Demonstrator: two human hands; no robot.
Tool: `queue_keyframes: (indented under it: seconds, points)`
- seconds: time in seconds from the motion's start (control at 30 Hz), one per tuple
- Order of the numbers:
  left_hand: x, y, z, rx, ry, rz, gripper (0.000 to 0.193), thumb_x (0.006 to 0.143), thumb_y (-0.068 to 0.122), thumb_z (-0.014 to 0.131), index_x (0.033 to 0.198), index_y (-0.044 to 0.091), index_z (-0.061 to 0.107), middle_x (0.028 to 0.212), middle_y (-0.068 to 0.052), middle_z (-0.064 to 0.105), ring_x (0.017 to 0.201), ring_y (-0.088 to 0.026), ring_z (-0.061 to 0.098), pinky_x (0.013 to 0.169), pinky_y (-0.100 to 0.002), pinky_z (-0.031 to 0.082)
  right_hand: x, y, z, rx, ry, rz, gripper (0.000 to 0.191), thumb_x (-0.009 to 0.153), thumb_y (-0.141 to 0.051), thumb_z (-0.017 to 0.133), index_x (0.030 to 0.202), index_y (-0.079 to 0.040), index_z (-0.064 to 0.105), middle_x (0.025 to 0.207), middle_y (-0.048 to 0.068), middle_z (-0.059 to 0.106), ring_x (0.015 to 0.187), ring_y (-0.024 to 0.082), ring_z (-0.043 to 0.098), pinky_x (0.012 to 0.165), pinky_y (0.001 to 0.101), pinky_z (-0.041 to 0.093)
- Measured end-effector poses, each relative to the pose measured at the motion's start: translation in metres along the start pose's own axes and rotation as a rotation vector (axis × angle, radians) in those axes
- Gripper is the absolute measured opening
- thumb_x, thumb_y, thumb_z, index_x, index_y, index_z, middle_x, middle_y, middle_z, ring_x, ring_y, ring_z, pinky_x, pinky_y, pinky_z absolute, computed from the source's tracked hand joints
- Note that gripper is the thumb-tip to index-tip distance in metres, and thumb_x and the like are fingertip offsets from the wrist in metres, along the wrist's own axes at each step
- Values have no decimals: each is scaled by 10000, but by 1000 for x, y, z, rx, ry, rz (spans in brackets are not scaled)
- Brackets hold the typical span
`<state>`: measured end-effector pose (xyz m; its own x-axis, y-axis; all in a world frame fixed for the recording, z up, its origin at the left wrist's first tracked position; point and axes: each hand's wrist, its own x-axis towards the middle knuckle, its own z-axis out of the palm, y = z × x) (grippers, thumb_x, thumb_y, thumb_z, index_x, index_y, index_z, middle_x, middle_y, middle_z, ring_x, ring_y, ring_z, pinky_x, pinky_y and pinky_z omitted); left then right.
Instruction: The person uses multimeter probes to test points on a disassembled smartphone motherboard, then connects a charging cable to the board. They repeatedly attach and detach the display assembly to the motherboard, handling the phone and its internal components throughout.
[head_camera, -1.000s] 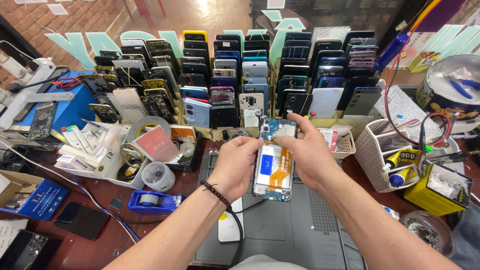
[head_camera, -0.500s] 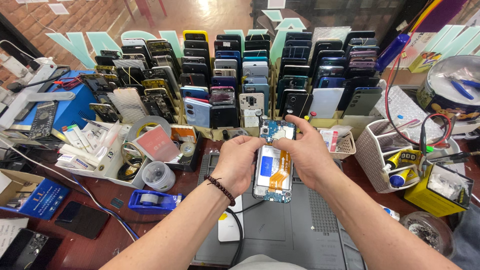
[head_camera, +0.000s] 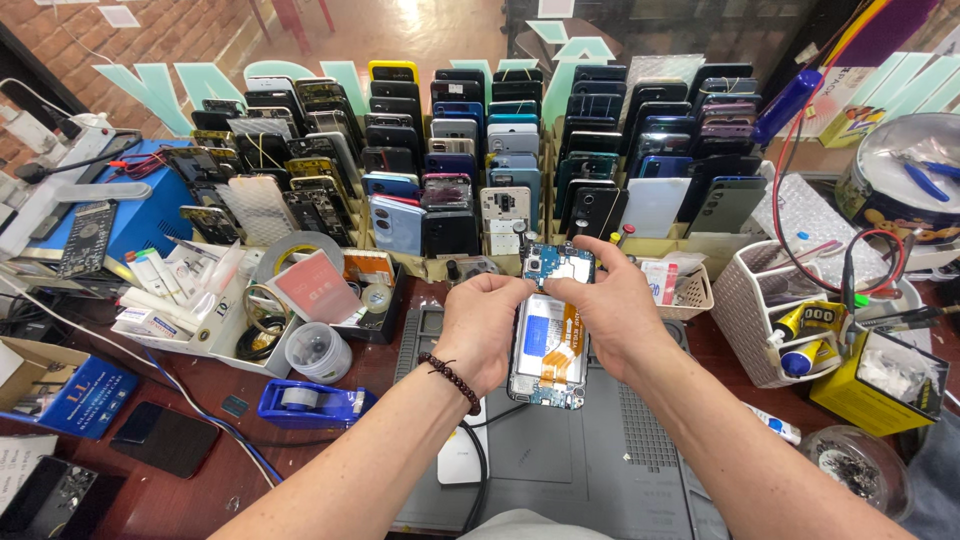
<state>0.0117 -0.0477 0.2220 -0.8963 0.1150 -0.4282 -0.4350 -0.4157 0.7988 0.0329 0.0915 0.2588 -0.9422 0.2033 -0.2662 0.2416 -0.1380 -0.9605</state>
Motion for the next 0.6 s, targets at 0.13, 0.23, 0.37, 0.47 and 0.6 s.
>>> queue_keyframes:
  seconds: [0.13, 0.23, 0.37, 0.47, 0.6]
  points:
    - [-1, 0, 1, 22, 42, 32, 182, 895, 53, 694, 1030, -46, 623, 918, -130, 689, 777, -193, 686, 659, -342, 593, 0, -2, 2, -25, 8, -5, 723, 807, 25, 703, 1481, -28, 447, 1140, 176, 705, 967, 216, 720, 768, 338, 606]
    - [-3, 2, 2, 51, 48, 17, 201, 884, 35, 705, 1050, -33, 615, 946, -136, 685, 800, -197, 692, 669, -337, 593, -1, -5, 3, -41, 15, -10, 719, 802, 34, 702, 1476, -29, 457, 1146, 173, 700, 968, 217, 721, 772, 337, 608]
    - [-7, 5, 4, 58, 33, 34, 234, 858, -1, 697, 1077, -27, 620, 975, -133, 687, 824, -198, 697, 682, -333, 603, -2, -7, 5, -34, 11, -9, 717, 801, 33, 687, 1476, -31, 452, 1170, 171, 699, 966, 221, 732, 768, 347, 620]
    - [-10, 8, 5, 73, 34, 41, 258, 858, -14, 696, 1100, -25, 609, 989, -131, 687, 850, -202, 702, 696, -329, 606, -1, -6, 4, -43, -11, -51, 706, 811, 40, 686, 1476, -17, 457, 1182, 178, 701, 979, 211, 731, 778, 339, 618]
    - [-10, 13, 6, 67, 0, 56, 281, 850, -21, 684, 1126, -34, 633, 1004, -126, 717, 873, -201, 727, 714, -312, 620, 4, -5, 0, 0, -81, -89, 719, 822, 56, 684, 1487, 0, 416, 1166, 171, 709, 975, 199, 720, 788, 336, 616]
